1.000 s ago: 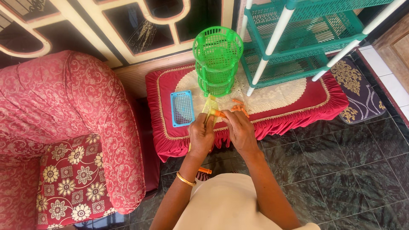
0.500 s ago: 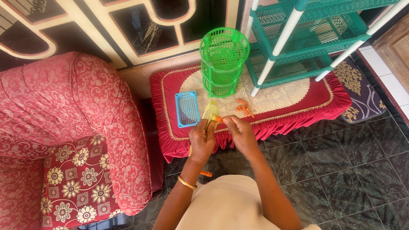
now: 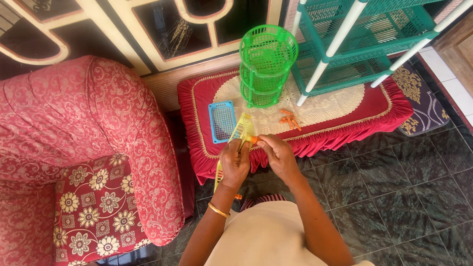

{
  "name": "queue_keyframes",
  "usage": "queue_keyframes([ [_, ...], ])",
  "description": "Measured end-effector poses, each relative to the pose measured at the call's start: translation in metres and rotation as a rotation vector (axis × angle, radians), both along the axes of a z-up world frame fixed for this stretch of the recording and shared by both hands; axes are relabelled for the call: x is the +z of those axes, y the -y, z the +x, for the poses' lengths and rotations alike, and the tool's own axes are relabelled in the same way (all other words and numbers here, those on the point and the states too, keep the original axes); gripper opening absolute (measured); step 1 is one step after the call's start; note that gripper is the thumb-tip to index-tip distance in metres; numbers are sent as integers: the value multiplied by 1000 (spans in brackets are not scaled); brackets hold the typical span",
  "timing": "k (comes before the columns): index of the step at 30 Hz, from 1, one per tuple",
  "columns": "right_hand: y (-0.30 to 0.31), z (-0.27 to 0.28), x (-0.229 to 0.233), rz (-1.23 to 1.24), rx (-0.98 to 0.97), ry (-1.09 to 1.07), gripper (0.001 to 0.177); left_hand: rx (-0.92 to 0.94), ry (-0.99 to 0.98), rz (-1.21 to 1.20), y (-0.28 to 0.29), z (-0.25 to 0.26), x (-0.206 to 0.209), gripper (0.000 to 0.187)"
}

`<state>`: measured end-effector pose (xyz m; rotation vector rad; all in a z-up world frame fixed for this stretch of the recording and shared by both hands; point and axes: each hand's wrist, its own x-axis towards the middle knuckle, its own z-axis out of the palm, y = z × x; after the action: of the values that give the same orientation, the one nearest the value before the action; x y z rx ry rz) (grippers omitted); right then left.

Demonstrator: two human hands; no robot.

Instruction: The person assembles a small plastic basket by inserting orange connectors into yellow and blue plastic panels, then attaches a green basket frame. The person secures the connectors and places the assembled basket on the table.

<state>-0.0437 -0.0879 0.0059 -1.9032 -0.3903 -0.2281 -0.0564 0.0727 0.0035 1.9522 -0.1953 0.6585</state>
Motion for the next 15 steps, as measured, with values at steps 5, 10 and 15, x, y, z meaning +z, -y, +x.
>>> queue_keyframes([
  [5,7,6,-7,78,93,-86,23,-169,-179,-278,-5,-1,-15,27],
  [10,5,1,-18,-37,124,-116,22,-102,-244,-91,-2,17,-43,48],
  [15,9,5,-25,-81,9,37,16,-33,-386,-113,20,32,-48,50],
])
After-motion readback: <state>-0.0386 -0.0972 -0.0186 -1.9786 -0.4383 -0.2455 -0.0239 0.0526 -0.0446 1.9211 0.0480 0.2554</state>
